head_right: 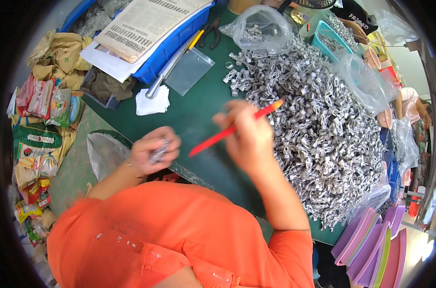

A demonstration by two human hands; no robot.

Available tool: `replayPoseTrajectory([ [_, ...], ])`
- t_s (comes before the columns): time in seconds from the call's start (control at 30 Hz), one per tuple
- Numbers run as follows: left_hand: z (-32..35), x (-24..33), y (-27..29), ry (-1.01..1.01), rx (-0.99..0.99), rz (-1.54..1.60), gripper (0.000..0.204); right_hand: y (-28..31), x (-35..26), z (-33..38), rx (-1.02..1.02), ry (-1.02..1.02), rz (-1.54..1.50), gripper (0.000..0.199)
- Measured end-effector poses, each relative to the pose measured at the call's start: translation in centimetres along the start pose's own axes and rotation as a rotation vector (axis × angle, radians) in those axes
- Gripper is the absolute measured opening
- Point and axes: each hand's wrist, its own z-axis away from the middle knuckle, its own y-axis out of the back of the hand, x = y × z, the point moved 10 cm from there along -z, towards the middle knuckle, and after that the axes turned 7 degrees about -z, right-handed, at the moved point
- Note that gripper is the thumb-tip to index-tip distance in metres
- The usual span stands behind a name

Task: The person assembles small silver metal components by hand using a red tool to press parts together.

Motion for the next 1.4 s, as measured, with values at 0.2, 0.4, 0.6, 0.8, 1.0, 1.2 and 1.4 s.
replayPoseTrajectory([
  [0.2,14.5,7.0,12.1,-0.059,0.195,-0.497,0.015,2.7,8.6,-1.6,-0.135,-0.236,0.624,0.021],
  [0.4,23.1,-0.8,35.7,0.223,1.113,-0.350,0.022,2.2,11.2,-2.3,-0.107,-0.327,0.709,0.018],
  [0.6,16.9,0.0,29.6,0.625,0.825,-1.575,0.036,3.3,9.4,-2.6,-0.151,-0.355,0.614,0.020],
  [0.8,6.2,1.3,3.3,0.422,-0.219,-1.947,0.022,1.3,7.8,2.4,0.061,-0.708,-0.756,0.008],
  [1.0,-3.5,2.1,-6.1,-0.169,-0.074,-1.041,0.045,-2.2,5.9,5.9,0.188,-0.840,-1.192,0.011],
  [1.2,-5.0,2.9,-7.3,-0.449,0.010,-0.891,0.015,-2.4,6.4,8.0,0.240,-0.788,-1.247,0.012],
  [1.4,-4.7,3.1,-8.2,-0.530,-0.032,-1.066,0.020,1.0,5.0,7.3,0.242,-0.439,-0.794,0.024],
])
